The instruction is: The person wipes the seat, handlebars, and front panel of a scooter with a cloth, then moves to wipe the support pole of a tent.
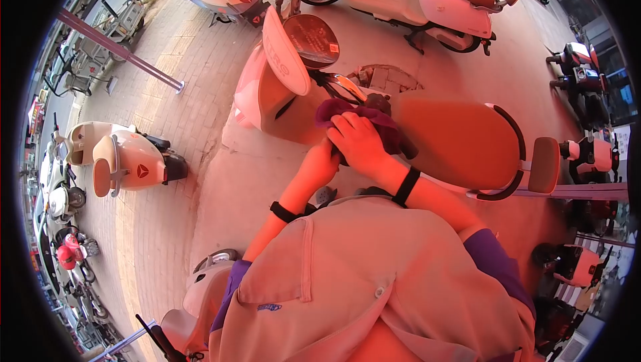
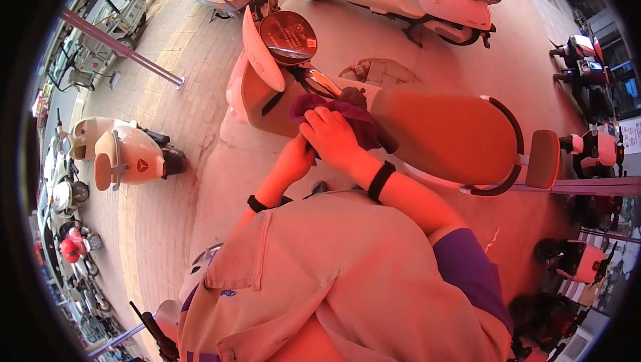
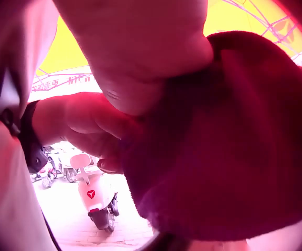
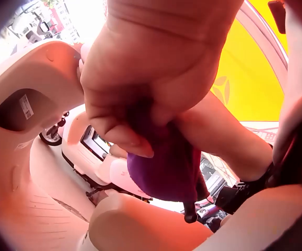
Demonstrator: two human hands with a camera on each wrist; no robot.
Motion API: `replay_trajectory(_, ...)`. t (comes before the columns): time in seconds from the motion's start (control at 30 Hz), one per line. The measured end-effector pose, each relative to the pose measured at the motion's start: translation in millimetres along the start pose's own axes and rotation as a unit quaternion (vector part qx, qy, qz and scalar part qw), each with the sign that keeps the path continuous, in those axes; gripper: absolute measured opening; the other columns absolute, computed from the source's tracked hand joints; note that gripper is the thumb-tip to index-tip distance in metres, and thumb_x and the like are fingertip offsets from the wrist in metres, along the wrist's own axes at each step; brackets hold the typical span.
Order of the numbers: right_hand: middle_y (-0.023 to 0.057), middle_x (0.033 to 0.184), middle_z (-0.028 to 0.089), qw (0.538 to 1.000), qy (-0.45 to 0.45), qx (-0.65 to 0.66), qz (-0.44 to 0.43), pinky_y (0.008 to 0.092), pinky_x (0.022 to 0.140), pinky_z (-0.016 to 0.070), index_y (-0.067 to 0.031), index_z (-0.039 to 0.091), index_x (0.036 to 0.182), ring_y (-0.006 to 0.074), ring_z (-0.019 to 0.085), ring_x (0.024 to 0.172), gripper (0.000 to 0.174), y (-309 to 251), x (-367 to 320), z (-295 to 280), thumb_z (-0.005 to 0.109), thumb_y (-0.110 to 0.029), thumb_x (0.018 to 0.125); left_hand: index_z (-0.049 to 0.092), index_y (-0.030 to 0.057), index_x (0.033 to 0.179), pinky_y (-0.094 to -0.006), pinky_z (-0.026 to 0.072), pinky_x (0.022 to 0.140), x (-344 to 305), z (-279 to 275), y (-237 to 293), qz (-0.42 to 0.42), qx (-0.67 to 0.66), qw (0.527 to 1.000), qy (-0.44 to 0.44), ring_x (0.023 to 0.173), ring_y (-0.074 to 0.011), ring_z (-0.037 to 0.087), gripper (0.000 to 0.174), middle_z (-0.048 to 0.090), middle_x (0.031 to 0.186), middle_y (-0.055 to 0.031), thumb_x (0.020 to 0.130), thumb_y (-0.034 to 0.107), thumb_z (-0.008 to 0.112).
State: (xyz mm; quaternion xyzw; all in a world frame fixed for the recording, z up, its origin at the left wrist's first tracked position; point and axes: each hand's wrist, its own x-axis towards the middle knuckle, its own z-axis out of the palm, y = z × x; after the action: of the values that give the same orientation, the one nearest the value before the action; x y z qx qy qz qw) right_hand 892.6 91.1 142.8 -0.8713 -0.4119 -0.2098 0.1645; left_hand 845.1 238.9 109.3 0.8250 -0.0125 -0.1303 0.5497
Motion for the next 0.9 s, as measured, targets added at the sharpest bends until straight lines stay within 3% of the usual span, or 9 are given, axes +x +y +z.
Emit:
replay_trajectory(0.2,0.0073,0.097,0.052,0.984,-0.057,0.16,-0.053,0.0354,0.075,0.0493,-0.0087,0.054,0.092,0.0255,0.052,0.092,0.017,9,-20,-3,0.058,-0.01,0.076,0.058,-0.003,0.101,-0.0377,0.0512,0.065,-27,-23,16,-0.016,0.073,0.993,-0.088,0.07,-0.0265,0.067,0.016,0.067,0.082,-0.0154,0.091,0.009,0.057)
replay_trajectory(0.27,0.0085,0.097,0.053,0.977,-0.013,0.196,-0.08,0.0358,0.074,0.0495,-0.0082,0.056,0.095,0.0271,0.052,0.09,0.019,16,-14,-22,0.059,-0.009,0.076,0.06,-0.0022,0.106,-0.0344,0.0514,0.068,-35,-25,30,-0.027,0.069,0.994,-0.081,0.078,-0.022,0.068,0.018,0.069,0.085,-0.0117,0.091,0.009,0.059)
replay_trajectory(0.4,0.0113,0.098,0.054,0.949,0.059,0.279,-0.133,0.0365,0.073,0.0493,-0.0078,0.059,0.101,0.0301,0.053,0.09,0.028,47,-1,-69,0.063,-0.007,0.074,0.057,-0.0012,0.107,-0.0382,0.0508,0.071,-41,13,96,0.016,0.001,0.989,0.149,0.083,-0.0309,0.067,0.019,0.067,0.09,-0.0177,0.091,0.009,0.059)
replay_trajectory(0.47,0.013,0.1,0.055,0.951,0.109,0.273,-0.098,0.0392,0.078,0.0473,-0.0078,0.059,0.105,0.0324,0.052,0.091,0.033,75,-2,-94,0.068,-0.004,0.073,0.056,-0.0006,0.11,-0.0393,0.0512,0.073,-23,51,118,0.04,-0.014,0.964,0.262,0.084,-0.0343,0.067,0.022,0.067,0.093,-0.0191,0.09,0.008,0.059)
replay_trajectory(0.5,0.0134,0.102,0.055,0.955,0.107,0.267,-0.077,0.0404,0.08,0.0464,-0.0081,0.059,0.106,0.0331,0.052,0.093,0.035,87,-6,-93,0.069,-0.004,0.073,0.054,-0.0003,0.108,-0.0439,0.0512,0.07,-15,64,120,0.007,0.114,0.959,0.258,0.084,-0.0403,0.065,0.022,0.066,0.096,-0.0211,0.088,0.008,0.059)
replay_trajectory(0.6,0.0155,0.108,0.051,0.957,0.016,0.289,-0.001,0.0426,0.084,0.0439,-0.0081,0.054,0.112,0.0354,0.049,0.097,0.043,114,-36,-70,0.072,-0.005,0.073,0.055,-0.0008,0.1,-0.0485,0.0488,0.068,9,119,103,-0.072,0.176,0.938,0.291,0.081,-0.0451,0.061,0.018,0.064,0.088,-0.0263,0.087,0.01,0.06)
replay_trajectory(0.67,0.016,0.109,0.049,0.945,-0.023,0.326,0.025,0.0432,0.084,0.0439,-0.0083,0.052,0.114,0.0363,0.048,0.099,0.046,121,-66,-50,0.072,-0.006,0.073,0.055,-0.0003,0.099,-0.0502,0.0476,0.067,5,150,87,-0.104,0.165,0.944,0.265,0.081,-0.0455,0.06,0.017,0.064,0.087,-0.0252,0.087,0.011,0.059)
replay_trajectory(0.8,0.0166,0.108,0.047,0.956,-0.057,0.284,-0.047,0.0427,0.082,0.0449,-0.0093,0.051,0.107,0.0382,0.047,0.101,0.041,126,-87,-51,0.071,-0.004,0.072,0.057,0.0003,0.098,-0.0495,0.0473,0.067,-8,160,89,-0.121,0.151,0.963,0.188,0.078,-0.0451,0.06,0.017,0.065,0.085,-0.0226,0.087,0.013,0.061)
replay_trajectory(0.9,0.0147,0.1,0.049,0.935,-0.109,0.328,-0.084,0.0434,0.078,0.0456,-0.0102,0.052,0.102,0.0369,0.049,0.093,0.034,141,-87,-59,0.071,-0.008,0.075,0.058,0.0004,0.098,-0.0477,0.0478,0.067,-16,158,105,-0.117,0.149,0.974,0.122,0.076,-0.043,0.06,0.016,0.065,0.085,-0.0205,0.087,0.012,0.062)
